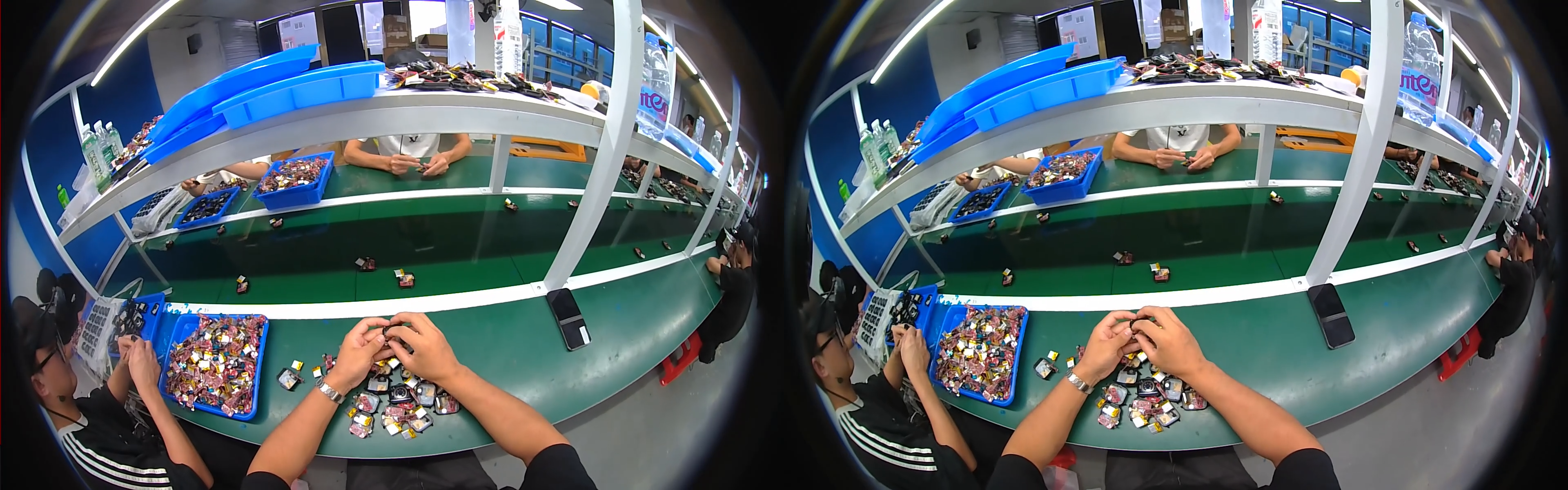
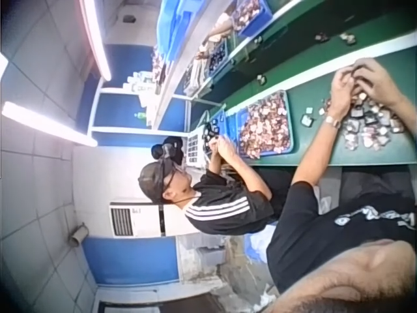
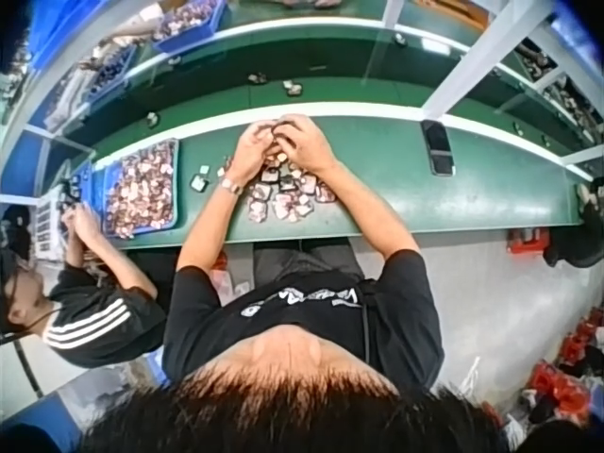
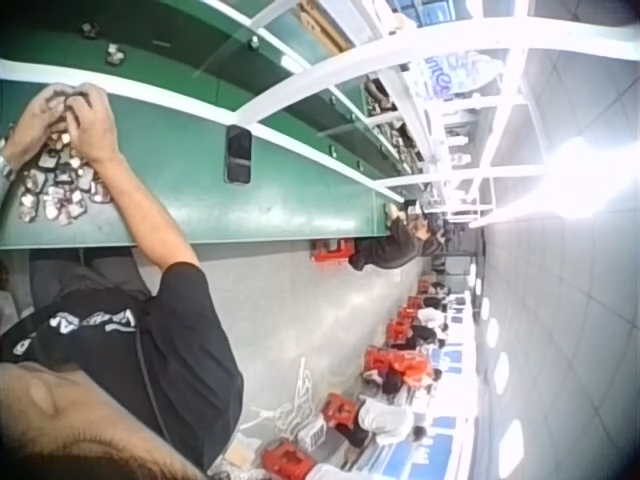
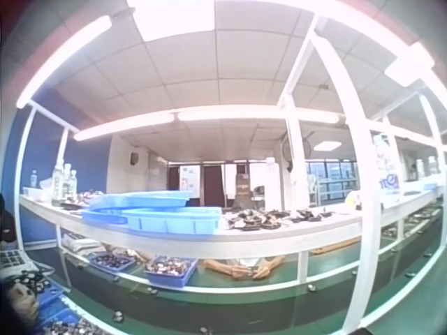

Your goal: Sorting and inspecting small electronic components on a factory assembly line.

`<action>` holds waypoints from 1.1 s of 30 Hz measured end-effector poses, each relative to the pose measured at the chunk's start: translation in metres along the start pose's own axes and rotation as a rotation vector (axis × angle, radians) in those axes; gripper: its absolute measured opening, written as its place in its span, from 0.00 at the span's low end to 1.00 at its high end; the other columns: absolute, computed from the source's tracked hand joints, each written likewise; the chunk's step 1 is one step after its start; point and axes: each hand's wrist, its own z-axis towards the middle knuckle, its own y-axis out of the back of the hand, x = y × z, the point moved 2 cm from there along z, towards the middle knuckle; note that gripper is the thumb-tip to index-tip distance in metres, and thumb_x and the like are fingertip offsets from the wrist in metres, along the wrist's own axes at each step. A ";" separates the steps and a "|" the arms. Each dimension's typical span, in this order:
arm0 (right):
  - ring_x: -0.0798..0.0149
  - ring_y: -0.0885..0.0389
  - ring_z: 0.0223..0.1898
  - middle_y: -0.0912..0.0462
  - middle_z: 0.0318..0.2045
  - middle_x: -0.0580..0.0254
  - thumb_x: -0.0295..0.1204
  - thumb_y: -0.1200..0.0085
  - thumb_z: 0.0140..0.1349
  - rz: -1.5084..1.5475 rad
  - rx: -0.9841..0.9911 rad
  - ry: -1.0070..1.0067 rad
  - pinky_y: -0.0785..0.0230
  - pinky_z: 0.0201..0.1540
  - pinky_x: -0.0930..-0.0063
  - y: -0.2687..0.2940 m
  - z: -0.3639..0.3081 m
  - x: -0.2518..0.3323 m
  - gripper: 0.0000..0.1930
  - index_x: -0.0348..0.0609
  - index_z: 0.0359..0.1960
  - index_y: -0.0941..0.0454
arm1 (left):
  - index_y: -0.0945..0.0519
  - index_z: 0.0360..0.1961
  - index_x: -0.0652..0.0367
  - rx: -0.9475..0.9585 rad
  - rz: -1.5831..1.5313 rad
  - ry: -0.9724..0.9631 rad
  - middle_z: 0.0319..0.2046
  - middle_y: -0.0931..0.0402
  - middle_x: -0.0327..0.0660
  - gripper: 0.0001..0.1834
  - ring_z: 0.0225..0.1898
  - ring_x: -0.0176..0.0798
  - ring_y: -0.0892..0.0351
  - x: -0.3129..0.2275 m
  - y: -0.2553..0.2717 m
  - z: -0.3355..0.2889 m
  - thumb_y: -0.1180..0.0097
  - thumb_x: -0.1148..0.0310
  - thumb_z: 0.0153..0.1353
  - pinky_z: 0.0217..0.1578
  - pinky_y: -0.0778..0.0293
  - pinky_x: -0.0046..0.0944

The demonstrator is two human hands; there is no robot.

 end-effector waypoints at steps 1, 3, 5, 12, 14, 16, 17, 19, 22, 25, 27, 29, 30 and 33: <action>0.56 0.20 0.46 0.21 0.44 0.59 0.20 0.37 0.51 -0.001 0.001 -0.001 0.21 0.43 0.67 0.000 -0.001 -0.001 0.10 0.41 0.36 0.20 | 0.34 0.57 0.63 0.000 -0.007 0.005 0.51 0.24 0.47 0.15 0.53 0.38 0.21 0.001 0.000 0.000 0.55 0.77 0.71 0.53 0.20 0.38; 0.54 0.20 0.45 0.22 0.43 0.57 0.22 0.39 0.53 -0.026 0.014 0.012 0.23 0.43 0.65 0.001 -0.002 -0.003 0.10 0.41 0.38 0.21 | 0.34 0.57 0.63 -0.001 -0.014 0.010 0.51 0.24 0.47 0.14 0.52 0.38 0.21 0.001 -0.002 0.000 0.55 0.77 0.71 0.53 0.20 0.39; 0.54 0.20 0.44 0.22 0.43 0.58 0.22 0.39 0.53 -0.041 0.003 0.011 0.23 0.43 0.66 0.000 -0.003 -0.003 0.10 0.41 0.38 0.21 | 0.34 0.57 0.63 -0.003 -0.020 0.012 0.51 0.24 0.47 0.14 0.52 0.38 0.21 0.000 -0.004 0.000 0.55 0.77 0.71 0.54 0.20 0.39; 0.54 0.20 0.43 0.21 0.43 0.58 0.22 0.39 0.54 -0.076 -0.045 -0.011 0.22 0.42 0.66 -0.005 -0.006 -0.003 0.07 0.40 0.36 0.19 | 0.34 0.56 0.63 -0.005 -0.010 0.009 0.52 0.24 0.48 0.13 0.53 0.39 0.21 0.000 -0.006 0.000 0.55 0.77 0.71 0.55 0.20 0.42; 0.54 0.20 0.43 0.21 0.43 0.58 0.22 0.39 0.55 -0.119 -0.049 0.008 0.22 0.42 0.66 -0.006 -0.006 -0.001 0.07 0.40 0.36 0.19 | 0.34 0.56 0.63 -0.011 -0.003 0.011 0.52 0.24 0.47 0.13 0.53 0.39 0.21 0.001 -0.005 0.000 0.55 0.77 0.71 0.54 0.20 0.42; 0.55 0.20 0.43 0.21 0.43 0.57 0.22 0.39 0.55 -0.167 -0.054 0.027 0.23 0.42 0.66 -0.006 -0.006 -0.001 0.07 0.39 0.36 0.19 | 0.33 0.56 0.62 -0.025 -0.025 -0.006 0.52 0.23 0.47 0.14 0.51 0.38 0.20 0.002 -0.005 0.001 0.55 0.77 0.71 0.53 0.19 0.41; 0.55 0.20 0.43 0.20 0.42 0.58 0.22 0.39 0.55 -0.089 -0.072 -0.020 0.23 0.42 0.67 -0.005 -0.006 -0.004 0.07 0.39 0.35 0.19 | 0.33 0.56 0.62 -0.020 -0.025 -0.007 0.52 0.23 0.47 0.14 0.51 0.38 0.20 0.003 -0.004 0.001 0.55 0.77 0.71 0.53 0.19 0.41; 0.55 0.20 0.43 0.20 0.41 0.58 0.22 0.39 0.54 -0.013 -0.090 -0.064 0.23 0.42 0.67 -0.005 -0.006 -0.009 0.06 0.39 0.35 0.19 | 0.33 0.57 0.61 -0.022 0.016 0.026 0.51 0.23 0.46 0.15 0.50 0.37 0.20 0.006 -0.003 0.002 0.54 0.77 0.71 0.51 0.18 0.39; 0.58 0.19 0.41 0.19 0.36 0.58 0.22 0.37 0.54 -0.008 -0.116 -0.089 0.24 0.39 0.68 -0.003 -0.002 -0.014 0.05 0.38 0.33 0.19 | 0.33 0.58 0.61 -0.021 0.075 0.023 0.51 0.23 0.45 0.16 0.49 0.35 0.19 0.006 -0.002 0.003 0.54 0.77 0.71 0.49 0.17 0.37; 0.66 0.18 0.32 0.19 0.32 0.58 0.20 0.38 0.54 0.307 -0.069 -0.406 0.26 0.37 0.72 -0.001 0.014 -0.034 0.04 0.37 0.31 0.20 | 0.34 0.60 0.61 -0.072 0.098 -0.076 0.54 0.25 0.49 0.18 0.53 0.41 0.21 0.002 -0.002 0.002 0.52 0.75 0.70 0.52 0.19 0.39; 0.66 0.17 0.30 0.18 0.29 0.59 0.18 0.37 0.53 0.327 -0.231 -0.506 0.24 0.35 0.73 0.009 0.030 -0.085 0.03 0.35 0.29 0.19 | 0.34 0.61 0.64 -0.125 0.210 -0.228 0.58 0.27 0.54 0.20 0.57 0.47 0.24 -0.002 0.001 0.005 0.50 0.75 0.70 0.54 0.22 0.41; 0.65 0.16 0.28 0.15 0.27 0.56 0.18 0.35 0.50 0.067 -0.356 -0.659 0.23 0.34 0.72 0.027 0.040 -0.140 0.05 0.35 0.29 0.18 | 0.34 0.60 0.65 -0.130 0.260 -0.240 0.57 0.26 0.54 0.19 0.57 0.46 0.23 0.000 0.013 0.008 0.51 0.75 0.69 0.53 0.22 0.40; 0.62 0.15 0.29 0.15 0.27 0.55 0.21 0.33 0.50 0.004 -0.383 -0.748 0.23 0.35 0.70 0.033 0.043 -0.156 0.06 0.36 0.29 0.17 | 0.33 0.59 0.67 -0.144 0.314 -0.250 0.56 0.26 0.54 0.18 0.56 0.46 0.23 -0.001 0.019 0.008 0.51 0.76 0.69 0.52 0.21 0.40; 0.56 0.17 0.34 0.16 0.30 0.55 0.27 0.30 0.48 -0.342 -0.325 -0.775 0.25 0.41 0.63 0.052 0.034 -0.203 0.07 0.40 0.27 0.17 | 0.28 0.54 0.70 -0.166 0.371 -0.295 0.50 0.20 0.51 0.15 0.50 0.41 0.19 -0.001 0.014 0.010 0.50 0.77 0.68 0.48 0.20 0.37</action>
